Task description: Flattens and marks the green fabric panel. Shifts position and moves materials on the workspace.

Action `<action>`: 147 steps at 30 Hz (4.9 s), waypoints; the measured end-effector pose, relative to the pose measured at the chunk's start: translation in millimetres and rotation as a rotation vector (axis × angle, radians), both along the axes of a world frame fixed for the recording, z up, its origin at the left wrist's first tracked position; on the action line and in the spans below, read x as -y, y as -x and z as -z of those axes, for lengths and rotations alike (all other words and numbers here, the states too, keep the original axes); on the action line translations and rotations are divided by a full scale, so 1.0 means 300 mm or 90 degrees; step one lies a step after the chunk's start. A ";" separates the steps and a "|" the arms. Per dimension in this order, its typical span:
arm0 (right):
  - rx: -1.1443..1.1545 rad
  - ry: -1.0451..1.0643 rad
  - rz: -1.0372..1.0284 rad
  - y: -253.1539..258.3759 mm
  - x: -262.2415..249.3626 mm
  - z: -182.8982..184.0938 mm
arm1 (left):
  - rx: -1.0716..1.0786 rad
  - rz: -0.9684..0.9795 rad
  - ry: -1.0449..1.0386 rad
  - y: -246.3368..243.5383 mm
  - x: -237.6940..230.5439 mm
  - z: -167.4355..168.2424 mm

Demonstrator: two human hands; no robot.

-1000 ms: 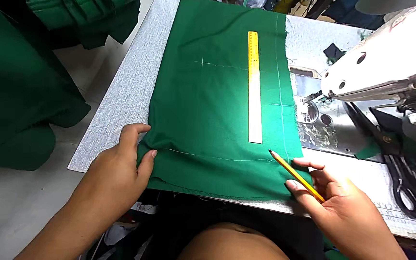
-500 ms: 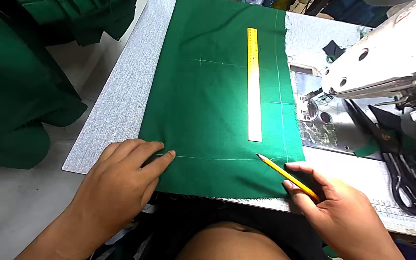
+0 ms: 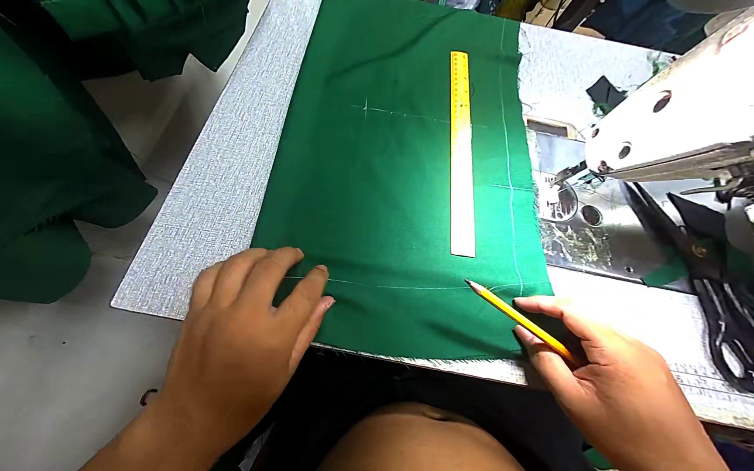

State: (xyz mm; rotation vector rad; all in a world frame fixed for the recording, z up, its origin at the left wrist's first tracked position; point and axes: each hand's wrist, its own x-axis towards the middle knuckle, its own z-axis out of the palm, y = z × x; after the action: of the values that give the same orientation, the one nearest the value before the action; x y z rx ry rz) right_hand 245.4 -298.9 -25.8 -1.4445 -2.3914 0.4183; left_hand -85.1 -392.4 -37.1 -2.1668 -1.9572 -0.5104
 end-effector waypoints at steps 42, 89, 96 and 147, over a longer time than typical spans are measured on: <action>0.162 0.222 0.154 0.456 -0.603 -0.152 | 0.000 0.270 0.010 -0.119 -0.044 -0.025; 0.131 -0.027 -0.054 -0.211 -0.185 -0.087 | 0.140 0.207 0.063 0.092 -0.053 0.019; 0.167 -0.176 0.060 -0.215 -0.212 -0.051 | 0.135 0.193 0.058 0.092 -0.099 -0.012; 0.176 0.190 0.160 -0.194 -0.147 -0.167 | -0.031 0.074 0.278 0.262 -0.761 -0.031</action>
State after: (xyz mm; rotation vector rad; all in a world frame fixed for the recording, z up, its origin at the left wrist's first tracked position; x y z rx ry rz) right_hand 303.6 -254.9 24.4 -2.0275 -2.3814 0.5625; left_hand -163.6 -164.2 -27.9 -2.5279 -2.0786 -0.0403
